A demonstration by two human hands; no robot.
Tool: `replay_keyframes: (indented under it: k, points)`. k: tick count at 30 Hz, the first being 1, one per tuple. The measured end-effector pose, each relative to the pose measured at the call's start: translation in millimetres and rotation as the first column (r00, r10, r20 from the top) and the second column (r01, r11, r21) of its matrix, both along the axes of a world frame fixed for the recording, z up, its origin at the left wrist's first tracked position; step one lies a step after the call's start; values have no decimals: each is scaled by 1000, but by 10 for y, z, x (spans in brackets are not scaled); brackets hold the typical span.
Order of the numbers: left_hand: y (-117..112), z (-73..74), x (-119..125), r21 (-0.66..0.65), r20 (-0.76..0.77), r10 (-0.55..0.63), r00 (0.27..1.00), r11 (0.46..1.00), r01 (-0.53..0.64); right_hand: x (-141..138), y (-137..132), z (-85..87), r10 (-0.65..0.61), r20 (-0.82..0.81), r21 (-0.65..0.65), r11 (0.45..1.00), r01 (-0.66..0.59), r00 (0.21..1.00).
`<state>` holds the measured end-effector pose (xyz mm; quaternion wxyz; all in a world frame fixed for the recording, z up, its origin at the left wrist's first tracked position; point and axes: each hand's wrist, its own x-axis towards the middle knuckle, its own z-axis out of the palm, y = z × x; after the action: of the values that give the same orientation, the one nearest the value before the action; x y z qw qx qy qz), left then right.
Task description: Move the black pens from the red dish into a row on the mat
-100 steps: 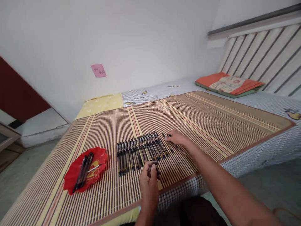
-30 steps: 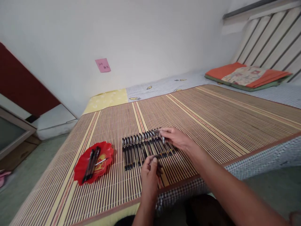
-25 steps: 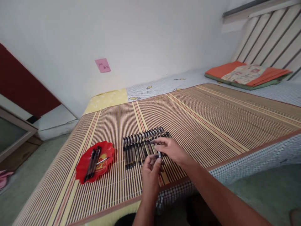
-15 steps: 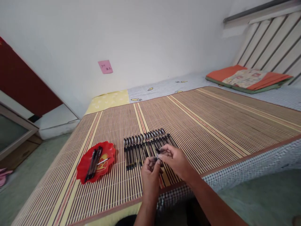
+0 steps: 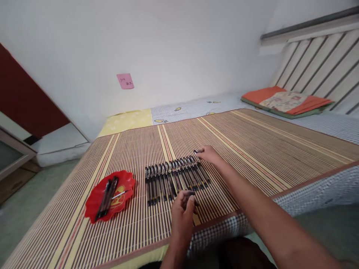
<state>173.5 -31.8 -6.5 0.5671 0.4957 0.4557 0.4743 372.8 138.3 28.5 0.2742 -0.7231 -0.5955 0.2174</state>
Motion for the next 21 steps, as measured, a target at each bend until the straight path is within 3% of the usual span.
replay_keyframes:
  k: [8,21]
  points:
    - [33,-23,-8,-14,-1,21,1000,1000,-21,-38,372,-189,-5,204,-145,989,35,979]
    - [36,-4,-7,-18,-18,1,1000,1000,-1,-8,363,-218,25,292,-157,987,22,956]
